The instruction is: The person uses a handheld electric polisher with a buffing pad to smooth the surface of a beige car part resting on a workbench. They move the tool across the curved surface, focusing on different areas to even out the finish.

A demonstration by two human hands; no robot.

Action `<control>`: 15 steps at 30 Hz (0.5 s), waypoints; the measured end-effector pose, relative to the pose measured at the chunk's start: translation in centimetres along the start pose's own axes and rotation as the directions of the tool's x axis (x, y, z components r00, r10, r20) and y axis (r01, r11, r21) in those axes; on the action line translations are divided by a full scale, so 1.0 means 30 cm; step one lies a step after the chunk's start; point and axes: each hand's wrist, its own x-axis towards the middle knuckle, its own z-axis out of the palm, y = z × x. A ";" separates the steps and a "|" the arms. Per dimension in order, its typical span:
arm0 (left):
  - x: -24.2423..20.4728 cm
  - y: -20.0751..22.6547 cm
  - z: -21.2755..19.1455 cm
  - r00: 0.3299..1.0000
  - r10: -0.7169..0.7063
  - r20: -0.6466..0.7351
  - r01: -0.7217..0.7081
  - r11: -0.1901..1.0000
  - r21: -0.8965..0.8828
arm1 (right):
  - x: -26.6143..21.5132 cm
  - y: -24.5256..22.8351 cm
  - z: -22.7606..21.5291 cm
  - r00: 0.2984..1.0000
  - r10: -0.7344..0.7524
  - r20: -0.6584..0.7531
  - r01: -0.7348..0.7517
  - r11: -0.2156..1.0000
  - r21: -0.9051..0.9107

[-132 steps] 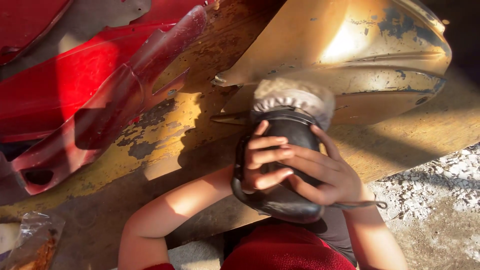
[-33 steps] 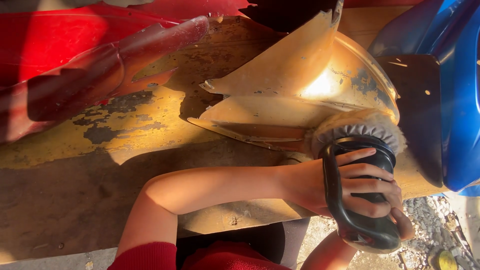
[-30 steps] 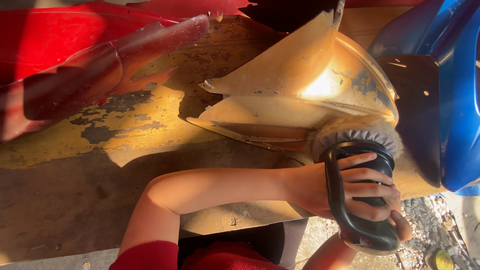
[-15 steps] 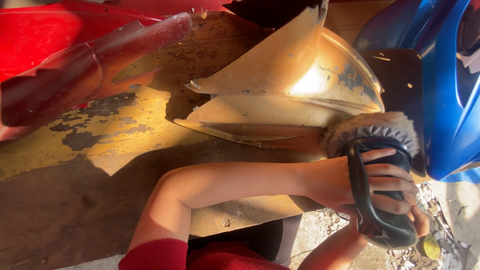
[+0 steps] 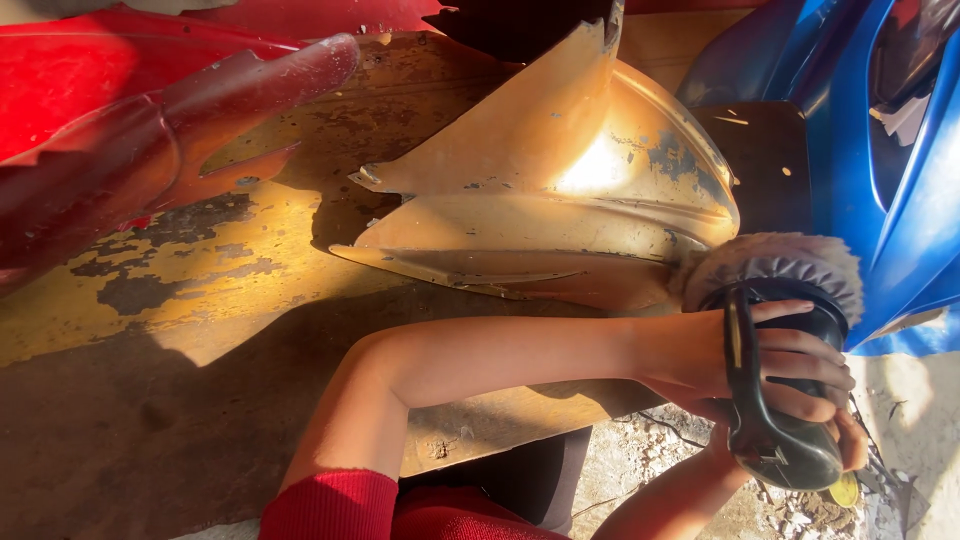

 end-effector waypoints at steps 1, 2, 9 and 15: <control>-0.009 0.007 -0.013 1.000 -0.017 0.014 0.018 1.000 -0.022 | 0.003 -0.018 0.010 1.000 -0.009 0.005 0.010 0.993 -0.115; -0.018 0.013 -0.027 0.999 -0.034 0.029 0.036 0.998 -0.044 | 0.006 -0.035 0.020 1.000 -0.018 0.010 0.020 0.974 -0.227; -0.105 0.051 -0.020 0.998 -0.016 -0.061 0.002 0.977 -0.215 | -0.059 -0.124 -0.022 0.957 0.151 0.248 -0.198 0.964 0.177; -0.155 0.120 -0.210 0.997 -0.066 0.043 0.069 0.994 -0.082 | -0.109 -0.149 0.017 0.802 0.426 0.418 -0.571 0.343 0.746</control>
